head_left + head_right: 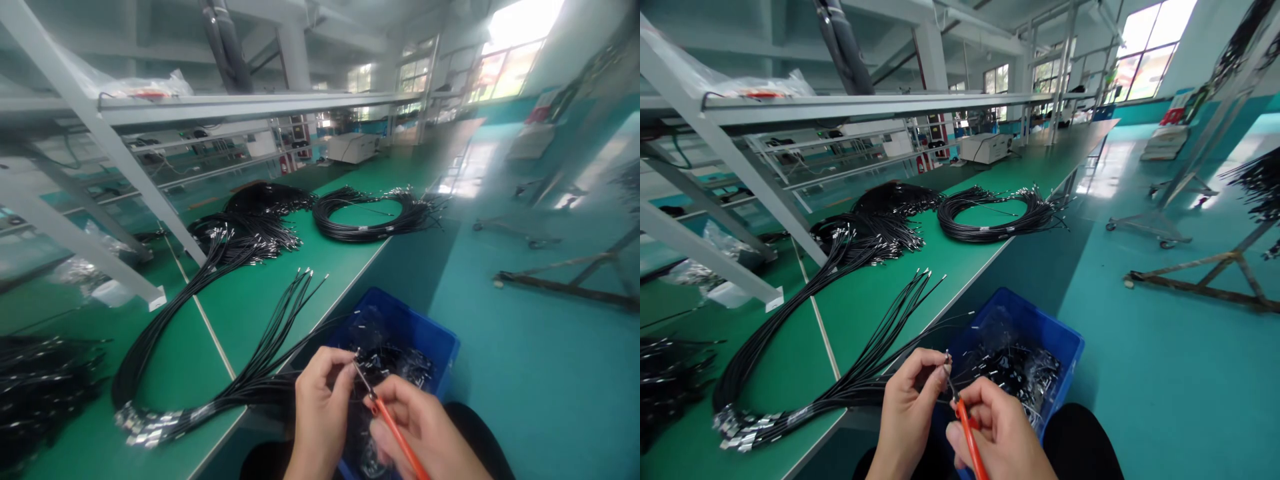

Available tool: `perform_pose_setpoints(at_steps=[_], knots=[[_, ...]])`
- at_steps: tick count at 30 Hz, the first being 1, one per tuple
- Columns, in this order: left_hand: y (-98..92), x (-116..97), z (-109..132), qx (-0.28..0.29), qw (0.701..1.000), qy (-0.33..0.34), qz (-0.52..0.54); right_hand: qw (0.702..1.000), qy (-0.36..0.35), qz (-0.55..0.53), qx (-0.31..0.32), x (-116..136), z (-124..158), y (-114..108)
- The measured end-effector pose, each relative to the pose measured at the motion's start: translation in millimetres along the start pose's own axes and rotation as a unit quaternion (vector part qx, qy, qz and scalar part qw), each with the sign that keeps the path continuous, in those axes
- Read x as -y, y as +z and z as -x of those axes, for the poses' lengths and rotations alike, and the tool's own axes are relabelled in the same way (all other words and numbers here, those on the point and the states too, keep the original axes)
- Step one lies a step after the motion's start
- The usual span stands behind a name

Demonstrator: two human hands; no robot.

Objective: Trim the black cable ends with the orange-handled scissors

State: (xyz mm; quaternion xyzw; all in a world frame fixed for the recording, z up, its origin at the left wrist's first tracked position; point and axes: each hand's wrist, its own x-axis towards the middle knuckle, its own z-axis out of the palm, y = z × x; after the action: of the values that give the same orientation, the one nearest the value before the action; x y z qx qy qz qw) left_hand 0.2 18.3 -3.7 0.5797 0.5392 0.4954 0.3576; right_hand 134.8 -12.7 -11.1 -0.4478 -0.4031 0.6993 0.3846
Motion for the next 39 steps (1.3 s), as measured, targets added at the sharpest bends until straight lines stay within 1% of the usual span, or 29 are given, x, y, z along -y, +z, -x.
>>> perform_pose_setpoints(at_steps=[2,3,5,7,9,11,14,16,18,21,23,25,27,28,30,31,32,33,35,39], knots=[[-0.9,-0.8,-0.7,0.004,0.999,0.022,-0.041,0.998,-0.039,0.016,-0.053,-3.7,2.1,-0.2],[-1.2,-1.5,-0.7,0.009,0.998,0.035,-0.06,0.994,-0.058,0.013,-0.09,-4.2,2.6,0.1],[-1.0,-3.6,0.2,0.02,0.994,0.058,-0.092,0.98,-0.095,-0.006,-0.173,-1.6,1.6,1.4],[0.3,-5.6,2.2,0.034,0.989,0.078,-0.117,0.964,-0.134,-0.043,-0.227,4.6,-2.0,2.9],[2.4,-6.9,4.8,0.046,0.983,0.1,-0.147,0.956,-0.156,-0.085,-0.233,11.6,-7.3,3.9],[4.8,-7.2,7.7,0.056,0.972,0.129,-0.19,0.956,-0.153,-0.114,-0.223,16.8,-12.7,4.1],[8.0,-6.5,11.4,0.054,0.952,0.168,-0.251,0.956,-0.135,-0.112,-0.234,18.0,-19.5,4.4],[9.4,-5.8,12.8,0.051,0.949,0.172,-0.258,0.953,-0.135,-0.096,-0.253,14.2,-23.4,5.5],[9.2,-5.3,12.6,0.055,0.96,0.15,-0.229,0.949,-0.152,-0.085,-0.264,7.2,-27.6,6.9],[5.2,-4.4,9.0,0.071,0.983,0.081,-0.148,0.944,-0.177,-0.076,-0.269,-4.4,-32.6,7.3],[0.8,-4.3,5.4,0.076,0.99,0.043,-0.108,0.944,-0.183,-0.065,-0.267,-8.7,-31.9,5.2],[-3.7,-5.0,2.2,0.071,0.993,0.027,-0.089,0.949,-0.183,-0.053,-0.25,-7.9,-26.3,0.8],[-7.2,-6.6,0.2,0.062,0.995,0.018,-0.074,0.961,-0.177,-0.054,-0.208,-3.2,-17.0,-5.5],[-8.5,-7.6,-0.6,0.058,0.996,0.012,-0.066,0.97,-0.166,-0.063,-0.168,-0.1,-11.9,-9.1],[-10.3,-9.1,-1.9,0.054,0.998,-0.007,-0.043,0.989,-0.119,-0.082,-0.041,6.0,-2.9,-16.0],[-11.0,-9.5,-2.7,0.054,0.998,-0.019,-0.027,0.992,-0.086,-0.085,0.025,8.4,0.5,-18.8],[-11.7,-9.7,-3.5,0.056,0.998,-0.032,-0.006,0.992,-0.055,-0.084,0.07,10.4,2.9,-21.0],[-12.5,-9.7,-4.3,0.059,0.997,-0.044,0.016,0.992,-0.029,-0.082,0.097,11.8,4.4,-22.5],[-14.2,-9.4,-6.0,0.066,0.994,-0.065,0.064,0.99,0.0,-0.083,0.114,13.0,4.6,-24.0],[-17.2,-8.6,-7.4,0.078,0.987,-0.082,0.114,0.985,0.01,-0.089,0.146,11.4,0.7,-23.9]])
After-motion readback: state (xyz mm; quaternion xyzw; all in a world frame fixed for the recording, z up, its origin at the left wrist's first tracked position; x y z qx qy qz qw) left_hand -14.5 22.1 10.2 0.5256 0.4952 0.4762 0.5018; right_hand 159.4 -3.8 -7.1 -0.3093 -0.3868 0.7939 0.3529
